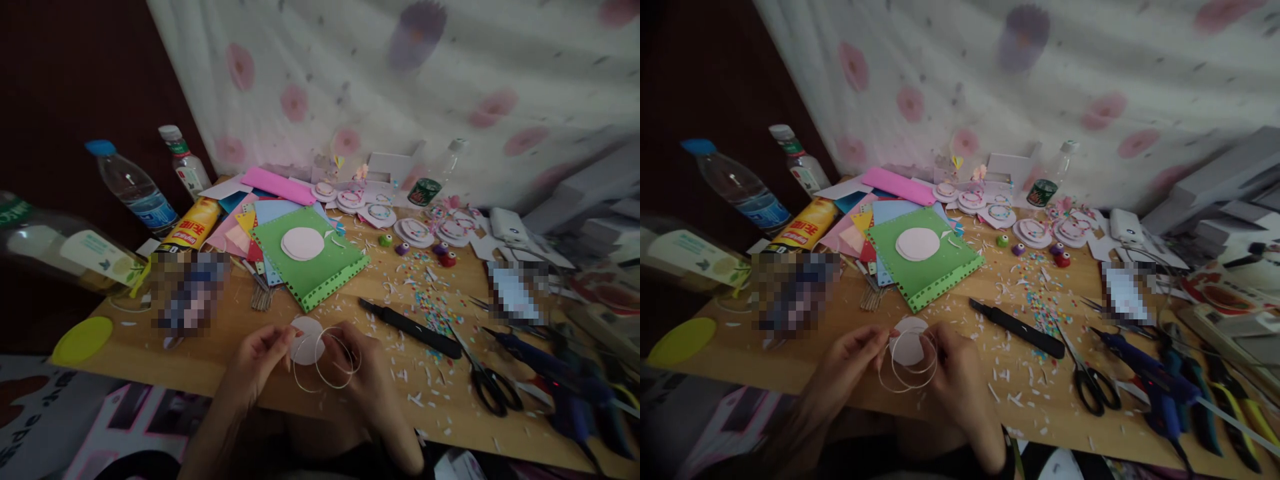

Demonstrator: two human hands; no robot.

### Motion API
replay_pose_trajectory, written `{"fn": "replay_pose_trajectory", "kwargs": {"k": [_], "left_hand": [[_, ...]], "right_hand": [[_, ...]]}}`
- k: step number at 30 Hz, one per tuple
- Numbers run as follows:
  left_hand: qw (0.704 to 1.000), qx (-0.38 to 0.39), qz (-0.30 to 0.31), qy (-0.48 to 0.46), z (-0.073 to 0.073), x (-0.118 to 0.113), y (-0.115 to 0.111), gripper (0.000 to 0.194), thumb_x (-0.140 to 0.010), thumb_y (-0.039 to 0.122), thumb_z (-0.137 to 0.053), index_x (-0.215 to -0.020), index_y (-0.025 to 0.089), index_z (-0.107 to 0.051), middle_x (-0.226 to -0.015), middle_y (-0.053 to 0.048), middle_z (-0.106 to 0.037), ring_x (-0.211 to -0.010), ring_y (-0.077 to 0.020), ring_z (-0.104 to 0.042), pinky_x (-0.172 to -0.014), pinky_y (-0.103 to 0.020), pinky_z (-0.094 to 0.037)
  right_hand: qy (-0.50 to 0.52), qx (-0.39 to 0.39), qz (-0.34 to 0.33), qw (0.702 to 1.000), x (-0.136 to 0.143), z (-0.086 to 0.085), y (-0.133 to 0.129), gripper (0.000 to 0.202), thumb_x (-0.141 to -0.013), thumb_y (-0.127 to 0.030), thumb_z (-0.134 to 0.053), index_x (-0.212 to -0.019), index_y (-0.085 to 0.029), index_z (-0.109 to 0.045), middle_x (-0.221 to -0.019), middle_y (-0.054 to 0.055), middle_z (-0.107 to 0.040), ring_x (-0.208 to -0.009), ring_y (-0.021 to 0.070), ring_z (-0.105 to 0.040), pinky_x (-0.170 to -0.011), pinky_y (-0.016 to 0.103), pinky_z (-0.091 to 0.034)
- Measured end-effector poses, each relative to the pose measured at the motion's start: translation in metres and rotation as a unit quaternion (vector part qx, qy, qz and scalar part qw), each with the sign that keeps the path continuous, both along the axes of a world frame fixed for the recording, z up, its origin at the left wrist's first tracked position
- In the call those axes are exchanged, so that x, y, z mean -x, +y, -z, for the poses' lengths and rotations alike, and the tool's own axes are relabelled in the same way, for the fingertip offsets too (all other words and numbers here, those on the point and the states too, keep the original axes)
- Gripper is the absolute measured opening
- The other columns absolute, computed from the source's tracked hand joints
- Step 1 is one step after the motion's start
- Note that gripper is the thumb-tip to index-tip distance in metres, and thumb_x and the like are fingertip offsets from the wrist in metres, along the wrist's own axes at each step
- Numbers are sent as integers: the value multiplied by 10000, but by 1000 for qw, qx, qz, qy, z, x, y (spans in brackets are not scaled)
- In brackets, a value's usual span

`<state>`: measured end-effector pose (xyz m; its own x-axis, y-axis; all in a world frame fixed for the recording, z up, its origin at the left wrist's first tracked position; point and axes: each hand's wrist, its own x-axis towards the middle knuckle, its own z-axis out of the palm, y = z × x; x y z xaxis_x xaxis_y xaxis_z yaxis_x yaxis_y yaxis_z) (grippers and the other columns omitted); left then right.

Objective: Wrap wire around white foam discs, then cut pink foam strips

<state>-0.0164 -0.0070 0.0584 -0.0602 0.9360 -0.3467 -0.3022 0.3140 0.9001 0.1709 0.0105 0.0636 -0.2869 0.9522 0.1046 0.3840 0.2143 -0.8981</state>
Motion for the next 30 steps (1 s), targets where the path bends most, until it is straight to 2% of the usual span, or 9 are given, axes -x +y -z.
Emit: {"fn": "replay_pose_trajectory", "kwargs": {"k": [2, 7, 13, 21, 26, 30], "left_hand": [[999, 3, -4, -35, 3, -1, -1, 436, -620, 589, -872, -593, 187, -706, -455, 60, -551, -556, -94, -504, -726, -215, -429], [991, 34, 10, -129, 3, -7, -4, 478, -564, 576, -912, -589, 164, -671, -540, 38, -572, -530, -72, -465, -554, -192, -378], [979, 36, 1, -200, -1, -10, -4, 498, -522, 470, -970, -561, 155, -585, -531, 69, -491, -536, -54, -433, -647, -189, -448], [972, 38, 2, -233, 4, -9, -6, 527, -528, 461, -971, -537, 162, -538, -475, 75, -437, -504, -60, -395, -603, -196, -420], [975, 39, -21, -218, 4, -11, -6, 498, -531, 433, -978, -550, 160, -562, -493, 70, -460, -531, -59, -410, -621, -185, -416], [977, 37, -27, -207, 3, -16, -6, 542, -504, 494, -969, -555, 171, -537, -472, 87, -408, -511, -62, -379, -621, -205, -424]], "right_hand": [[-1, -9, -2, 1000, 0, -1, -1, 202, -989, -284, -519, -824, -198, -598, -715, 0, -659, -605, 135, -577, -558, 235, -394], [-1, -30, 2, 1000, 1, -1, -3, 203, -989, -270, -523, -803, -207, -572, -694, -13, -648, -585, 129, -567, -554, 233, -383], [-4, -19, -2, 1000, 0, -3, -4, 171, -986, -272, -527, -853, -201, -608, -720, 1, -680, -601, 137, -597, -553, 231, -398], [-14, -3, -7, 1000, -1, -5, -4, 181, -980, -264, -503, -835, -205, -594, -708, 11, -684, -596, 150, -599, -552, 245, -409], [-9, 18, 0, 1000, 1, -5, -3, 199, -982, -307, -512, -840, -204, -606, -712, 20, -697, -607, 159, -615, -555, 246, -430], [-32, -24, 15, 999, 3, -5, -3, 153, -956, -267, -515, -855, -203, -611, -708, 28, -719, -592, 165, -642, -546, 247, -433]]}}
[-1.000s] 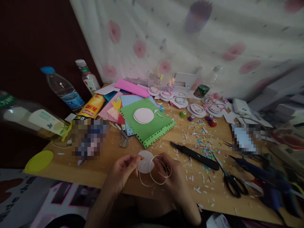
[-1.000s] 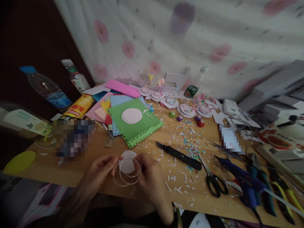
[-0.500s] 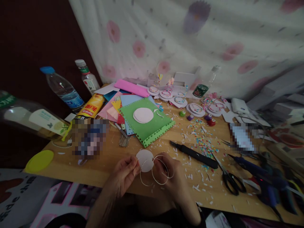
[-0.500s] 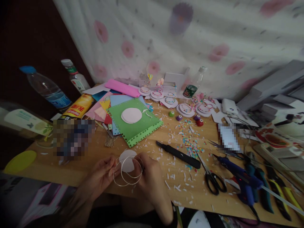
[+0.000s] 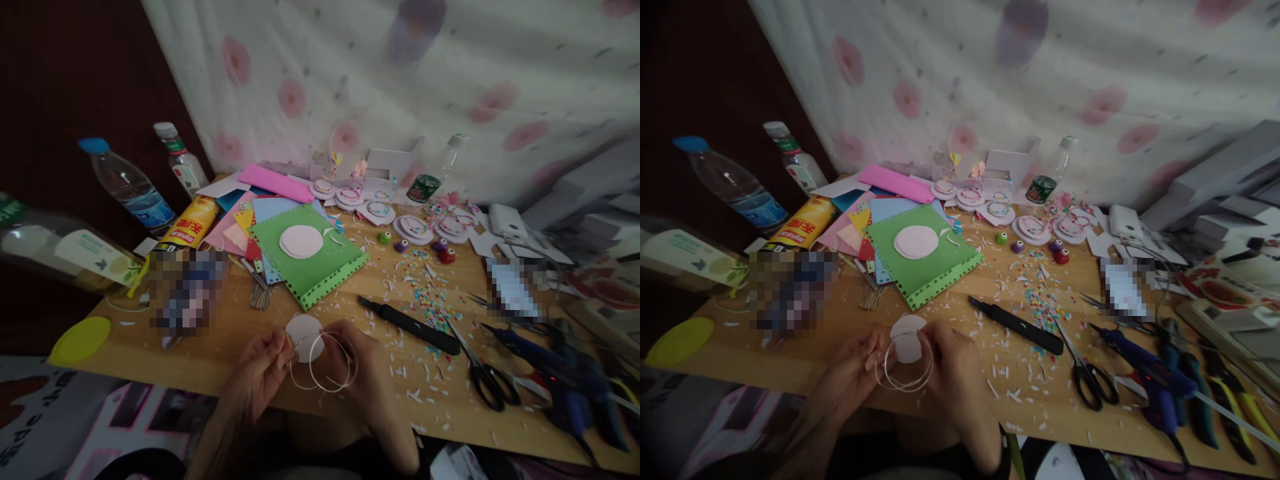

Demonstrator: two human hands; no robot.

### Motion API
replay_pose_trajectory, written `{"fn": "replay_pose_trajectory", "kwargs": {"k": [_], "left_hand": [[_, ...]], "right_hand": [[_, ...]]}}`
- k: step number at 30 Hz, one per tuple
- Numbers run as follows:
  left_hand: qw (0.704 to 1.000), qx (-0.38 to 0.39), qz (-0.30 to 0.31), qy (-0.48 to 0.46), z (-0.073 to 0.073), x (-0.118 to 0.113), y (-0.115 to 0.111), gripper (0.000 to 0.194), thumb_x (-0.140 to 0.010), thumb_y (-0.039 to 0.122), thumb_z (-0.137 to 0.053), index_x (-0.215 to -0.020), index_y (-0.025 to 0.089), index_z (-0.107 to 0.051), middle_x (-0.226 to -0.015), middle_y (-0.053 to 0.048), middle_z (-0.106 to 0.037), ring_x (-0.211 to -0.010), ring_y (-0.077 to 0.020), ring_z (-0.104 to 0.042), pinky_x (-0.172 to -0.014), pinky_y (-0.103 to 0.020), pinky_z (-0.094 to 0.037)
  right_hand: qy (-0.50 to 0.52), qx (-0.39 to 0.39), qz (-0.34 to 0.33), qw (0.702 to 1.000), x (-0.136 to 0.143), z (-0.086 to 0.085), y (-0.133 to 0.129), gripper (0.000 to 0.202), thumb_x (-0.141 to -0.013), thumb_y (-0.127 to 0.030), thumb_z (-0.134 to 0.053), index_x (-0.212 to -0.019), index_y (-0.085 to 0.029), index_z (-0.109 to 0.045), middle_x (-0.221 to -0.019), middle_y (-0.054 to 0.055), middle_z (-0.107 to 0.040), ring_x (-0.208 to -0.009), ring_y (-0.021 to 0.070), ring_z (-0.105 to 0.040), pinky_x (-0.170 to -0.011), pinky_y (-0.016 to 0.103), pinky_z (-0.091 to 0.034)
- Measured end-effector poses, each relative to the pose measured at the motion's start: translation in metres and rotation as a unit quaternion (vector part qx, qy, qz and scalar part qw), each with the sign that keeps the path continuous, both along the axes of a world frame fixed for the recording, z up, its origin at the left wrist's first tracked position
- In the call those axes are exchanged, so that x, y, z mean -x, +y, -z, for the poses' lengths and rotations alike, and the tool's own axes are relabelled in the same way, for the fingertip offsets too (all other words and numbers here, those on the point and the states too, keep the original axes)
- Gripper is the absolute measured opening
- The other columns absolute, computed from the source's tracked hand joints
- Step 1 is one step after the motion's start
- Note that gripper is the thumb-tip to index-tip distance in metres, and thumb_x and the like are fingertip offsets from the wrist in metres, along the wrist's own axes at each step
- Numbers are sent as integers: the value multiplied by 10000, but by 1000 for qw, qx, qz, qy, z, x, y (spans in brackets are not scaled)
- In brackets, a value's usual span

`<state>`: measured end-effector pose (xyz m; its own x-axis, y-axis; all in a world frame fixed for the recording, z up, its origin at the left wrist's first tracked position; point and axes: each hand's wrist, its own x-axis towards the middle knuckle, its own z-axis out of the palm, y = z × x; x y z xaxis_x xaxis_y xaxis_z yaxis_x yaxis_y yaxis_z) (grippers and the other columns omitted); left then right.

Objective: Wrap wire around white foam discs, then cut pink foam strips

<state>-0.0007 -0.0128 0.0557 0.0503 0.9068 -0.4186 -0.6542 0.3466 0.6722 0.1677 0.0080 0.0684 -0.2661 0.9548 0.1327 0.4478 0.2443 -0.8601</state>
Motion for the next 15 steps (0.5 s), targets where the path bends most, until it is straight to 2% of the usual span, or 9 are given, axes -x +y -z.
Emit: {"fn": "replay_pose_trajectory", "kwargs": {"k": [3, 5, 8, 11, 15], "left_hand": [[1000, -12, -5, 26, 2, -1, 1, 541, -532, 540, -941, -568, 173, -546, -504, 77, -440, -526, -68, -396, -622, -213, -408], [998, -25, 6, 57, 5, 3, 1, 520, -558, 550, -925, -559, 170, -570, -518, 60, -487, -533, -75, -422, -605, -213, -380], [992, -42, 61, 107, 8, 13, 3, 510, -576, 599, -894, -537, 160, -638, -492, 15, -561, -514, -106, -466, -559, -246, -342], [983, -48, 108, 143, 5, 20, 6, 490, -667, 624, -830, -618, 149, -717, -531, -25, -642, -539, -129, -506, -581, -260, -349], [980, -32, 115, 158, 0, 16, 11, 516, -672, 679, -787, -677, 169, -705, -442, 34, -552, -460, -100, -414, -516, -241, -280]], "right_hand": [[-24, -45, 14, 999, 0, 0, 1, 143, -939, -234, -505, -856, -204, -617, -703, 34, -730, -590, 173, -653, -540, 249, -429], [-29, -46, 20, 998, -1, -1, 2, 146, -933, -215, -504, -864, -205, -631, -714, 36, -737, -597, 173, -658, -545, 249, -435], [-37, -26, 7, 999, -3, -1, 5, 159, -935, -204, -509, -876, -207, -656, -738, 36, -741, -595, 169, -647, -545, 249, -441], [-47, -16, -17, 999, -5, 1, 7, 192, -955, -219, -498, -870, -208, -670, -752, 44, -741, -625, 185, -661, -582, 268, -464], [-72, -23, -41, 996, -5, 2, 8, 198, -953, -203, -486, -899, -208, -677, -787, 63, -755, -681, 214, -686, -632, 299, -481]]}}
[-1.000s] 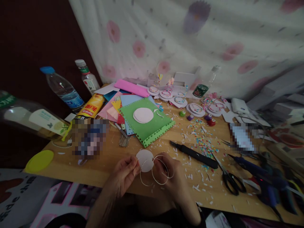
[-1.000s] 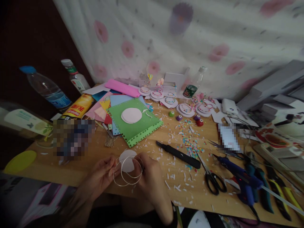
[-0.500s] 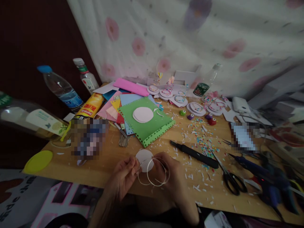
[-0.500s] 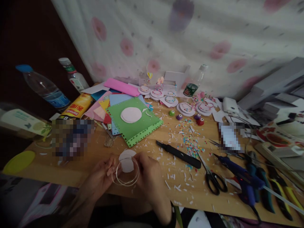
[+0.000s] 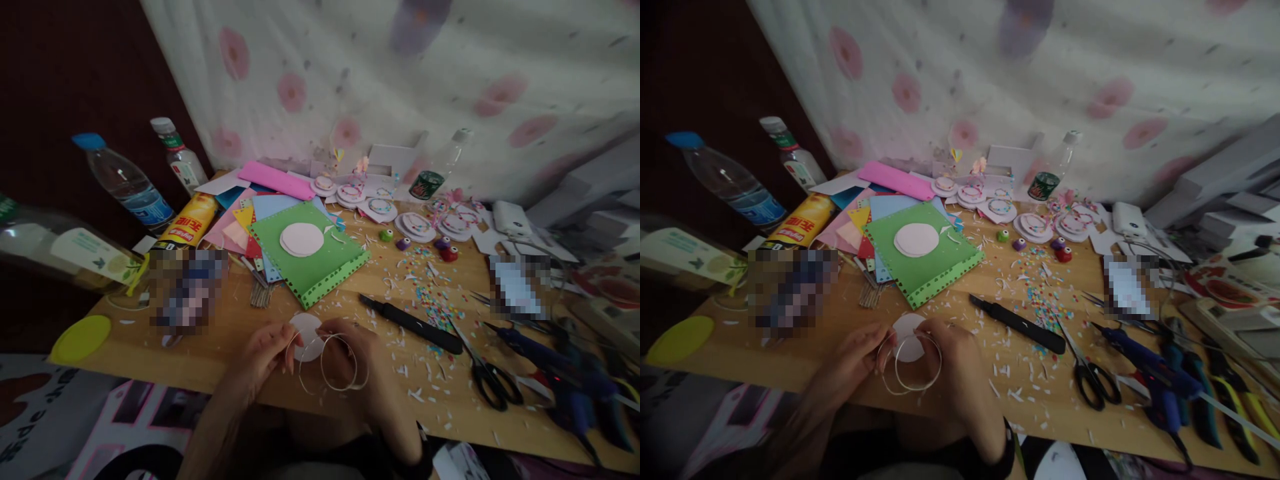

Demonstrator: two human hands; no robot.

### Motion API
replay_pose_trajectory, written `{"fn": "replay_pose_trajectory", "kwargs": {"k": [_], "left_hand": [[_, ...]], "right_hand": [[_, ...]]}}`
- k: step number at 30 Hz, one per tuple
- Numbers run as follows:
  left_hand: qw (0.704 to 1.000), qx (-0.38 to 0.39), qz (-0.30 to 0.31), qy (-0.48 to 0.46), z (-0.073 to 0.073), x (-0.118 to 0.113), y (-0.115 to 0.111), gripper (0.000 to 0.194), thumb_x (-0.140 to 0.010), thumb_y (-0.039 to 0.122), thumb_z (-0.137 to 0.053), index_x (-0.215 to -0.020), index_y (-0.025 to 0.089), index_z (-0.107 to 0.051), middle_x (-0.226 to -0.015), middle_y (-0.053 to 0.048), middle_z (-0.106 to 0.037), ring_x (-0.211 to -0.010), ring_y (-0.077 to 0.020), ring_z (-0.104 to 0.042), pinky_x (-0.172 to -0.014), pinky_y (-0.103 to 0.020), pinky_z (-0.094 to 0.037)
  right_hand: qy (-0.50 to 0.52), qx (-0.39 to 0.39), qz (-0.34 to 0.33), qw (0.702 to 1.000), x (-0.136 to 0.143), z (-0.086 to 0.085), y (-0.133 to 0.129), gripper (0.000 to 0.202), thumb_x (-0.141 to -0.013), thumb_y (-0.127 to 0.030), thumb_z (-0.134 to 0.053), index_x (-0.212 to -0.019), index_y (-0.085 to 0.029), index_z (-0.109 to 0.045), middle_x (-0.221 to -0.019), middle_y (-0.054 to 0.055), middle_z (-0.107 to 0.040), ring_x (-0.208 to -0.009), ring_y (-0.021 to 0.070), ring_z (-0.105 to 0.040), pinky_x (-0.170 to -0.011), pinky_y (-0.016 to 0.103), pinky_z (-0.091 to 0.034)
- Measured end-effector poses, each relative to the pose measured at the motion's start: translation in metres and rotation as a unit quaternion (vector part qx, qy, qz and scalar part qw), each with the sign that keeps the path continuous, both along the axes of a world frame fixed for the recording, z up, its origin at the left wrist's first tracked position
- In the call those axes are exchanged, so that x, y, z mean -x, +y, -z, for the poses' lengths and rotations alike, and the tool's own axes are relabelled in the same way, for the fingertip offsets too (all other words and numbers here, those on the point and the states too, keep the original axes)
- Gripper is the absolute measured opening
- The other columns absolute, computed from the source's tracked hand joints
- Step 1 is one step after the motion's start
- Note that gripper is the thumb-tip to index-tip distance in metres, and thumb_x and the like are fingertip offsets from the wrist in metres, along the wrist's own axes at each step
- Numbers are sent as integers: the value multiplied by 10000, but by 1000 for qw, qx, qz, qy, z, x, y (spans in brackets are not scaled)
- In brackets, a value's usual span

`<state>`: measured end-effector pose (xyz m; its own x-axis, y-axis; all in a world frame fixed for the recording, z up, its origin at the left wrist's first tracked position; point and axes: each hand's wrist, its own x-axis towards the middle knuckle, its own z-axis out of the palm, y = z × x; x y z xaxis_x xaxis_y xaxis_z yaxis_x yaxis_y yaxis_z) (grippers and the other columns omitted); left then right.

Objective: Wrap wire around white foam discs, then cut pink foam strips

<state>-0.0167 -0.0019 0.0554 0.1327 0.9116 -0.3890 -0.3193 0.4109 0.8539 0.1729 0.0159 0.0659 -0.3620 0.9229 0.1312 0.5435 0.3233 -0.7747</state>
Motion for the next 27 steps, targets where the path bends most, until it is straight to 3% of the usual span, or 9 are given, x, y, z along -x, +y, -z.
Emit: {"fn": "replay_pose_trajectory", "kwargs": {"k": [4, 11, 18, 27], "left_hand": [[1000, 17, -11, 8, 4, -8, 3, 542, -651, 702, -779, -692, 169, -688, -380, 69, -485, -386, -69, -316, -482, -237, -223], [999, 24, -39, -2, 6, -13, 1, 542, -613, 682, -811, -663, 163, -661, -381, 65, -463, -416, -71, -340, -491, -226, -233], [998, 16, -53, -26, 8, -15, -1, 493, -630, 650, -809, -631, 188, -637, -401, 76, -411, -435, -83, -304, -492, -245, -231], [997, -12, -73, -24, 7, -9, -1, 513, -671, 660, -784, -642, 191, -579, -399, 80, -437, -435, -73, -328, -509, -229, -266]], "right_hand": [[2, 5, -22, 1000, 0, 2, -1, 216, -959, -195, -469, -924, -205, -682, -828, 74, -765, -716, 228, -702, -657, 316, -497], [28, 29, 7, 999, 1, 1, 1, 164, -965, -219, -541, -890, -223, -687, -834, 42, -768, -730, 204, -697, -672, 297, -499], [27, 5, 9, 1000, 1, -1, -1, 177, -949, -181, -517, -900, -224, -682, -821, 39, -763, -715, 199, -693, -651, 289, -492], [68, 63, 19, 996, 3, -4, 1, 181, -969, -299, -544, -949, -211, -701, -783, 32, -752, -623, 169, -628, -575, 269, -444]]}}
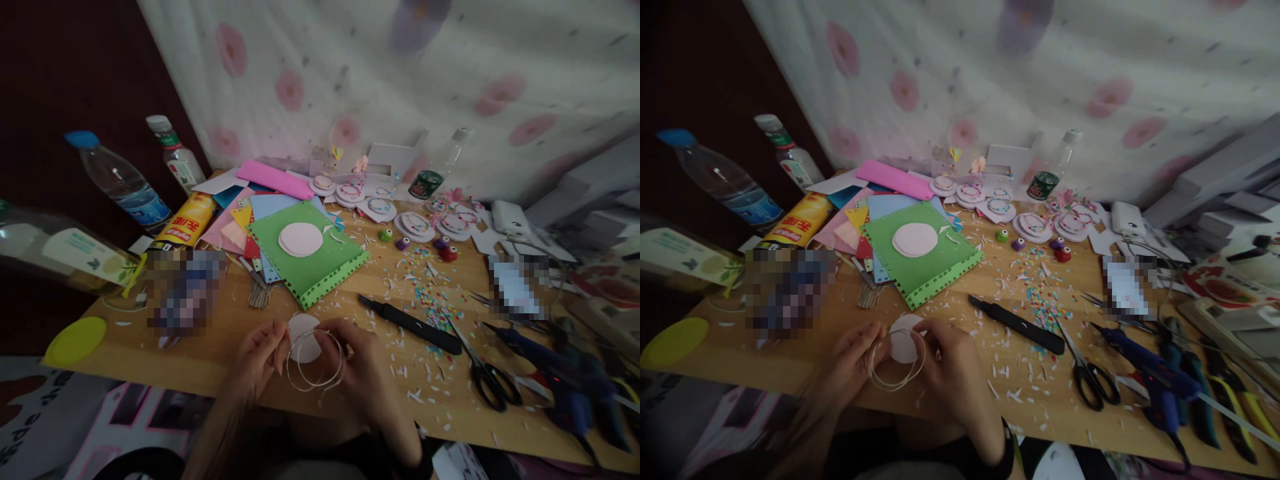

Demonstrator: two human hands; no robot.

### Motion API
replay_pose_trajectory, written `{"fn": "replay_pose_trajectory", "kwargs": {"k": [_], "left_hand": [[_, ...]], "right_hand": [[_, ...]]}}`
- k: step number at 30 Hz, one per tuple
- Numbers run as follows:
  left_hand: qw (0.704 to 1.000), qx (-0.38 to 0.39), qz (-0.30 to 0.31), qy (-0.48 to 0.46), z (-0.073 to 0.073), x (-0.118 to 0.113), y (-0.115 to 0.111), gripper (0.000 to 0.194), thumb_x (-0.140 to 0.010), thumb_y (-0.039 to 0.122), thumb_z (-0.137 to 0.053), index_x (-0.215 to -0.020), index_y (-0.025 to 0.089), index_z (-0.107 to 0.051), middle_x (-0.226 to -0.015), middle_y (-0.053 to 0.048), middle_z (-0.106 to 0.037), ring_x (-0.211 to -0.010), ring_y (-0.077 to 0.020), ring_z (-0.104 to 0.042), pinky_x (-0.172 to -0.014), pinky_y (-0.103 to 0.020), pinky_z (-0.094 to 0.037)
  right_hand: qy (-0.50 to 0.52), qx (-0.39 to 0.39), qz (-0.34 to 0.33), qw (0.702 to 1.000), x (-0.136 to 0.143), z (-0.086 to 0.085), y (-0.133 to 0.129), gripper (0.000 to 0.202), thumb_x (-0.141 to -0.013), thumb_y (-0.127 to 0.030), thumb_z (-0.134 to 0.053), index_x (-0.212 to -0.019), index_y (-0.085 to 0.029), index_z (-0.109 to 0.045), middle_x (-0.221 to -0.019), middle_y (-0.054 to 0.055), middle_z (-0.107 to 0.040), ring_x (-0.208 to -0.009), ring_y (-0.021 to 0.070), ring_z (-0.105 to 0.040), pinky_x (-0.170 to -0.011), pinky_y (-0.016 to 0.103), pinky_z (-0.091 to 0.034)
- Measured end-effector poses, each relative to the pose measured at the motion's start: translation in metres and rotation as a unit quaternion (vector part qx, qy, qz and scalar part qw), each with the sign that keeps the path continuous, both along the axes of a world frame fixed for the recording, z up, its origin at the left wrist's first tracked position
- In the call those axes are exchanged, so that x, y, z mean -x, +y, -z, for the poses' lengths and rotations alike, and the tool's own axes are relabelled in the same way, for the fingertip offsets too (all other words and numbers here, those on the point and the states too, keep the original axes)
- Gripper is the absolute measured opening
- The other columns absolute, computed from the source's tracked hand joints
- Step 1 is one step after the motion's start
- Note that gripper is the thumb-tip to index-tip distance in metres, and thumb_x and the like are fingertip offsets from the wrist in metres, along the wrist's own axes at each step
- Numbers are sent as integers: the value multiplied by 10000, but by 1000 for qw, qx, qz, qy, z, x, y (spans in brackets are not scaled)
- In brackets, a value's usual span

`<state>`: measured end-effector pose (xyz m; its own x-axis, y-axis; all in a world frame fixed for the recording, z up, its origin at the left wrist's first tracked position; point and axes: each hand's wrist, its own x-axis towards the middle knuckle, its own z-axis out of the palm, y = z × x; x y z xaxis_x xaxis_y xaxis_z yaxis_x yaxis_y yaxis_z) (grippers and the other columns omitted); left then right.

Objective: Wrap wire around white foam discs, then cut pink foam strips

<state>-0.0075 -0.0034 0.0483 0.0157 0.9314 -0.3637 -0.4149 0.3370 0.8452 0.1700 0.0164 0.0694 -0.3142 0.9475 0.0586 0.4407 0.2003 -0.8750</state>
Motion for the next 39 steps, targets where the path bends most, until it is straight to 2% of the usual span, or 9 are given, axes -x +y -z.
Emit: {"fn": "replay_pose_trajectory", "kwargs": {"k": [4, 8, 15, 19, 25, 29, 33, 36, 39], "left_hand": [[999, 2, 30, 32, 0, 7, -2, 522, -674, 666, -784, -633, 185, -585, -371, 64, -488, -387, -68, -374, -468, -214, -249], [996, 2, 61, 69, 0, 10, -3, 520, -716, 676, -749, -642, 181, -607, -312, 64, -478, -300, -51, -319, -414, -213, -197], [996, -4, 37, 85, -1, 3, -6, 596, -696, 775, -684, -625, 207, -519, -287, 110, -372, -258, -40, -222, -376, -217, -115], [996, -10, 15, 90, 2, -1, -6, 636, -676, 833, -633, -600, 220, -481, -271, 118, -324, -262, -40, -173, -374, -219, -116], [991, -22, 5, 135, 4, 6, -8, 577, -753, 780, -610, -650, 216, -548, -295, 97, -392, -269, -75, -273, -374, -228, -180], [961, -55, -52, 267, -11, 21, -8, 420, -875, 568, -624, -701, 191, -685, -516, -1, -659, -468, -121, -506, -497, -228, -366], [921, -102, -152, 343, -22, 27, -7, 253, -864, 440, -645, -870, 209, -749, -802, -39, -761, -734, -187, -658, -681, -257, -492], [931, -99, -146, 319, -20, 20, -5, 265, -819, 428, -687, -947, 205, -756, -1010, -76, -765, -944, -239, -686, -807, -293, -519], [959, -60, -93, 261, -13, 9, -2, 347, -843, 517, -639, -894, 191, -747, -914, -78, -757, -908, -246, -691, -777, -300, -524]], "right_hand": [[1, 0, -7, 1000, 1, 1, -1, 182, -948, -263, -536, -915, -197, -702, -788, 47, -754, -651, 183, -648, -591, 275, -460], [-23, -43, -32, 998, 5, 0, -2, 208, -944, -220, -517, -875, -188, -711, -779, 63, -747, -648, 198, -649, -609, 295, -473], [-61, -50, -42, 996, 7, -6, -3, 199, -923, -174, -519, -909, -181, -717, -816, 80, -753, -704, 235, -687, -628, 317, -508], [-71, -23, -40, 996, 9, -8, -1, 219, -948, -235, -513, -890, -198, -722, -784, 66, -746, -679, 233, -683, -613, 314, -503], [-67, -13, -38, 997, 8, -6, 0, 236, -978, -304, -508, -889, -219, -710, -794, 44, -749, -698, 216, -682, -635, 300, -480], [-45, 2, -2, 999, 6, 1, -1, 253, -970, -367, -524, -850, -221, -692, -736, 25, -731, -633, 196, -654, -577, 281, -456], [-17, 18, 40, 999, 8, 5, -1, 286, -975, -417, -518, -830, -230, -679, -663, -4, -696, -574, 173, -619, -511, 255, -415], [-3, 24, 38, 999, 8, 4, -2, 259, -977, -385, -523, -863, -223, -691, -697, 4, -711, -601, 175, -629, -541, 258, -434], [-5, 5, 31, 999, 7, 2, -2, 217, -960, -324, -550, -884, -212, -720, -764, 27, -743, -661, 187, -658, -599, 271, -461]]}}
